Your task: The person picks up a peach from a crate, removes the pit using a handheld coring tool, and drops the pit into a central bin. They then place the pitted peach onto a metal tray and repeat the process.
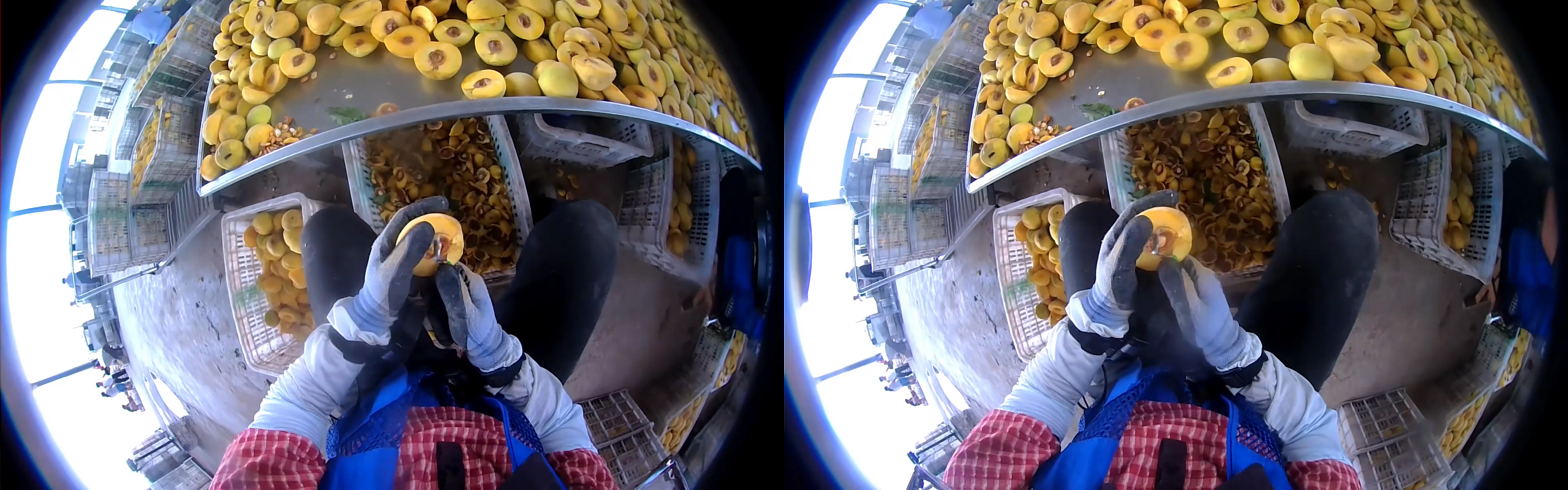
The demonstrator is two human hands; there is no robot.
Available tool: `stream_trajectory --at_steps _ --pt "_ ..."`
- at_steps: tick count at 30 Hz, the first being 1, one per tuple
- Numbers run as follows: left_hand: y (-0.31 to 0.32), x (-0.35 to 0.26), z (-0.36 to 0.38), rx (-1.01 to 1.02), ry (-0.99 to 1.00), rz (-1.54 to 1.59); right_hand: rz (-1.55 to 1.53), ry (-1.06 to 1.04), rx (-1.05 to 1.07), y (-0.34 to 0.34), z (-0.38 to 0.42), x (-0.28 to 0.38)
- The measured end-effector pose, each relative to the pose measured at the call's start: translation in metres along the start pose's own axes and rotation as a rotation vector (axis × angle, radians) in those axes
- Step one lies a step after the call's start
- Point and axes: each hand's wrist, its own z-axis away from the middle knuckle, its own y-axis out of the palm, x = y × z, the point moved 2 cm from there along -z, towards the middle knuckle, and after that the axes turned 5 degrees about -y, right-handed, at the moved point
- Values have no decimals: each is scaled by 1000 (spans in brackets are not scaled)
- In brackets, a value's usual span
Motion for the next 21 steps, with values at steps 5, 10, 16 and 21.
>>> stream_trajectory --at_steps 5,10,16,21 --pt "-7 20 -3 -92 98 9 -298 160 111 8 2 1" --pt "-10 3 -8 145 148 -339 -1262 605 499 14 14 6" --pt "-24 38 -5 67 -49 3 -1347 663 464 17 14 -1" --pt "-33 12 -2 51 197 -530 -1442 800 467 25 12 2"
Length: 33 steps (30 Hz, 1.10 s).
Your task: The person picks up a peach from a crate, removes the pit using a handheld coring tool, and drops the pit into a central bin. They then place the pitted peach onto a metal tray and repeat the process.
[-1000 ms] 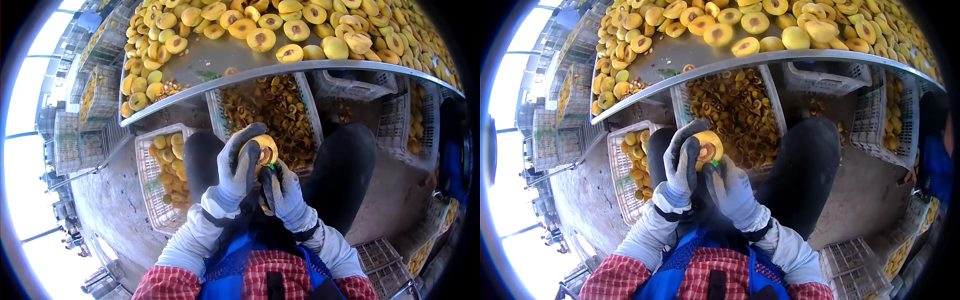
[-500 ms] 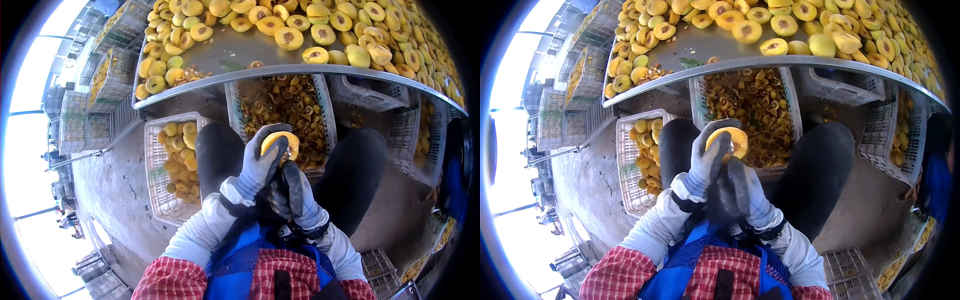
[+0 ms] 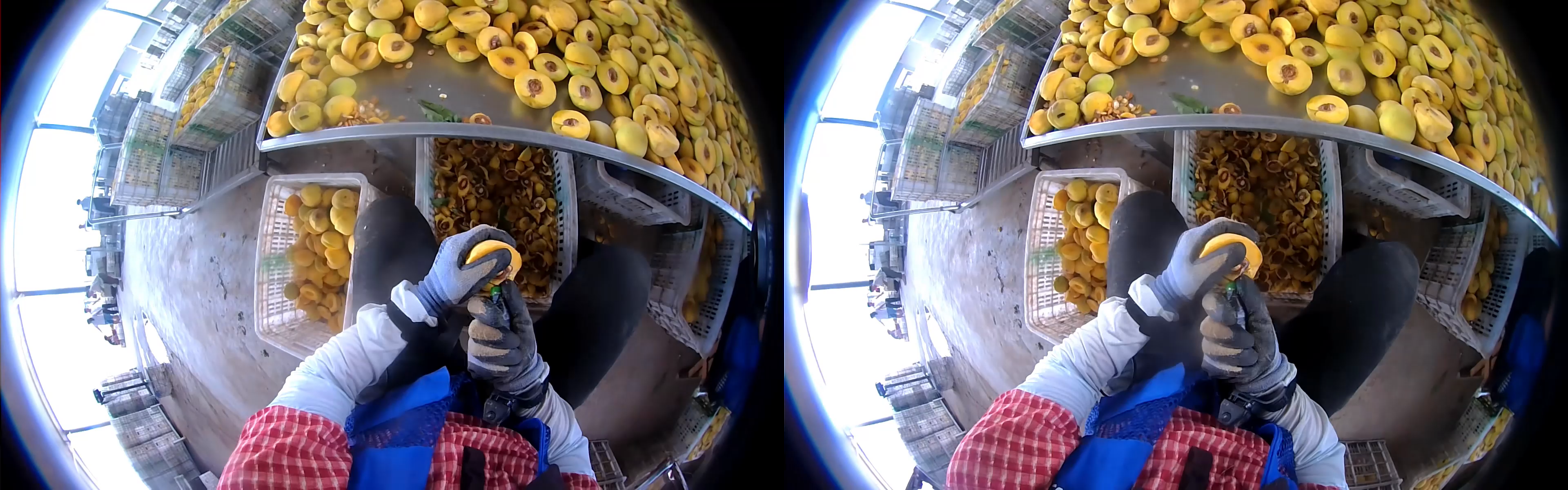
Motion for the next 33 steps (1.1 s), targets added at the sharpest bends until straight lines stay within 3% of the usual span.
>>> stream_trajectory --at_steps 4,8,9,12,13,15,18,21,22,23,26,29,30,31,32,33 --pt "17 31 17 -31 -305 881 -64 -44 96 -2 -6 -13" --pt "15 32 25 -52 -664 1239 -63 -34 108 -16 -9 -7" --pt "12 29 23 -140 -417 949 -41 -6 86 -16 -8 -7" --pt "-11 1 15 -115 -43 26 2 87 57 -12 -4 -6" --pt "-15 -6 12 -108 19 -109 -29 88 84 -10 -6 -8" --pt "-7 -5 14 -55 -193 256 -80 93 134 -2 -10 -15" --pt "13 14 20 -61 -247 773 -62 1 115 -1 -8 -21" --pt "21 25 26 -60 -579 1274 175 -71 52 -11 -3 -15" --pt "19 23 25 -124 -565 1314 282 -95 17 -14 -1 -11" --pt "15 19 26 -191 -551 1351 285 -118 145 -20 0 -1" --pt "-9 10 54 -649 -343 1004 189 -196 10 -32 10 17" --pt "-103 33 96 -735 -14 195 188 -186 -10 -30 10 22" --pt "-130 32 110 -746 -51 -138 280 -188 -57 -24 12 24" --pt "-176 54 129 -668 -166 -814 334 -212 -151 -15 15 24" --pt "-208 72 149 -593 -328 -1047 376 -223 -190 -3 15 26" --pt "-224 64 148 -583 -593 -913 418 -236 -231 8 15 30"
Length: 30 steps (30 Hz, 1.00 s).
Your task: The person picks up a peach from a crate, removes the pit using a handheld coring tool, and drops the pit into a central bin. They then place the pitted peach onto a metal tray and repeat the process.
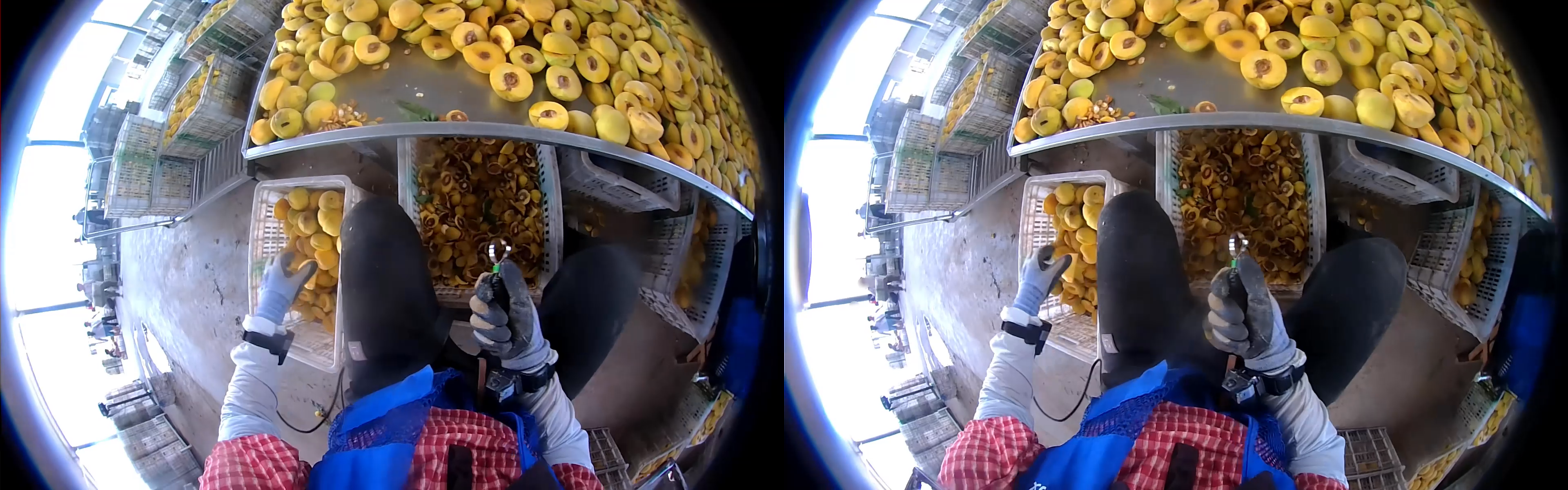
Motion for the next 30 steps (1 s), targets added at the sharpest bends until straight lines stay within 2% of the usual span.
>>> stream_trajectory --at_steps 2,4,7,8,10,11,12,13,14,16,17,18,20,21,24,26,30 --pt "-35 -62 -22 -101 93 171 204 -82 -117 21 -4 23" --pt "-41 -125 -70 -228 426 235 383 -147 -152 49 -7 52" --pt "-35 -269 -126 -199 656 111 676 -365 -233 80 -8 99" --pt "-30 -319 -143 -166 739 118 694 -390 -275 79 -11 113" --pt "-13 -416 -187 -304 1015 72 735 -488 -364 75 -14 142" --pt "-4 -463 -211 -374 1128 47 662 -483 -465 71 -13 150" --pt "5 -508 -231 -448 1235 24 610 -475 -450 62 -13 157" --pt "12 -549 -245 -512 1234 -6 562 -450 -411 63 -11 164" --pt "19 -585 -271 -440 1199 -52 530 -445 -396 61 -10 170" --pt "32 -641 -306 -562 1023 -247 472 -468 -450 64 -9 185" --pt "42 -659 -333 -475 1006 -179 452 -487 -468 62 -7 192" --pt "37 -676 -335 -263 766 -400 429 -502 -490 59 -5 195" --pt "31 -706 -348 168 830 -591 426 -532 -485 56 -2 204" --pt "43 -709 -407 110 1130 -749 435 -544 -506 56 1 206" --pt "55 -712 -437 101 907 -561 433 -592 -512 58 9 211" --pt "45 -698 -373 -89 921 -712 437 -615 -514 61 13 209" --pt "49 -647 -364 98 946 -477 581 -614 -451 58 15 204"
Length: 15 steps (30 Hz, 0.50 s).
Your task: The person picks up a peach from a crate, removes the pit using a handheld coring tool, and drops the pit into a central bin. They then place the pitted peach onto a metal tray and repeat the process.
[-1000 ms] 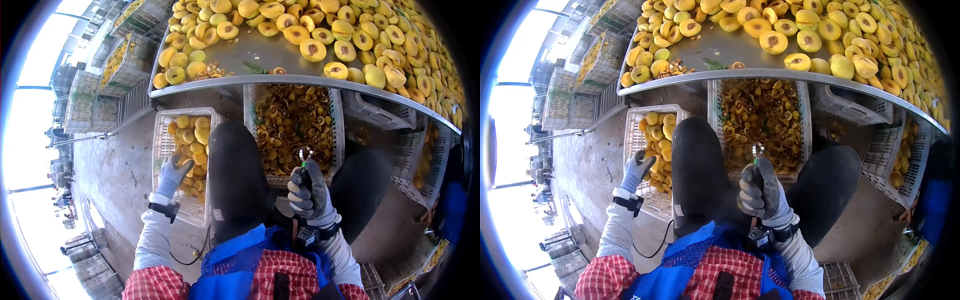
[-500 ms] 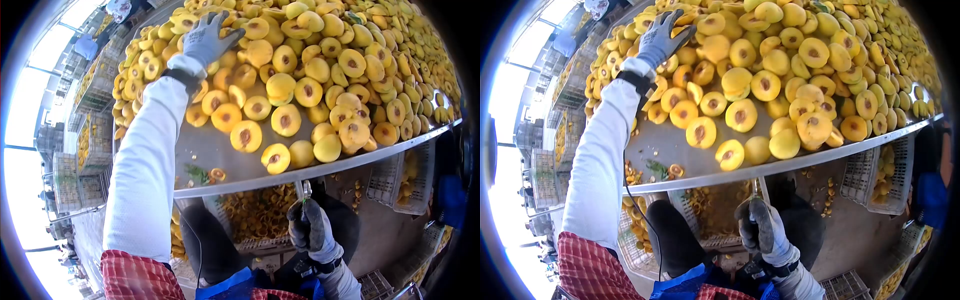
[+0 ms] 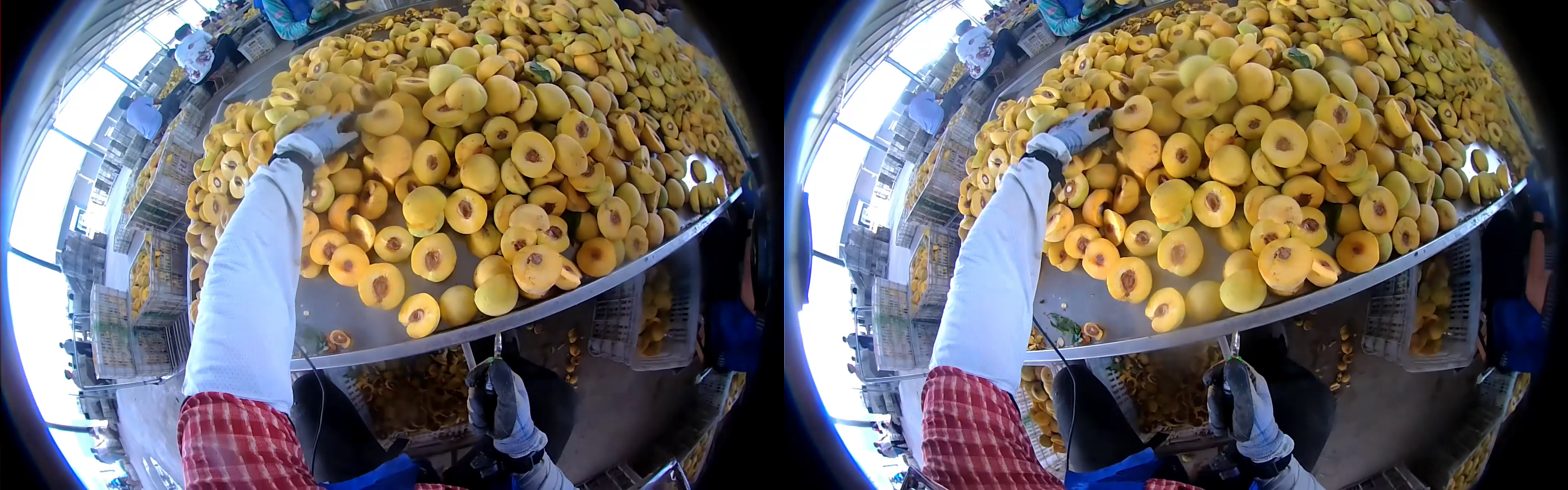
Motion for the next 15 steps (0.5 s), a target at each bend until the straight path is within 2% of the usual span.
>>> stream_trajectory --at_steps 2,4,8,10,11,12,14,15 --pt "4 -11 38 181 -20 -176 45 -55 6 0 0 -8" --pt "37 -12 87 -7 56 -248 77 -73 18 4 2 -13" --pt "41 -55 179 403 23 -9 57 -47 65 10 5 -28" --pt "58 -57 218 356 -13 87 31 -27 99 11 4 -39" --pt "74 -41 226 241 -60 101 53 -27 103 14 6 -42" --pt "68 -44 236 234 -167 76 76 -21 111 18 9 -45" --pt "67 -37 252 30 -208 192 109 -51 106 23 12 -53" --pt "65 -42 261 -254 -140 104 121 -84 96 25 12 -58"
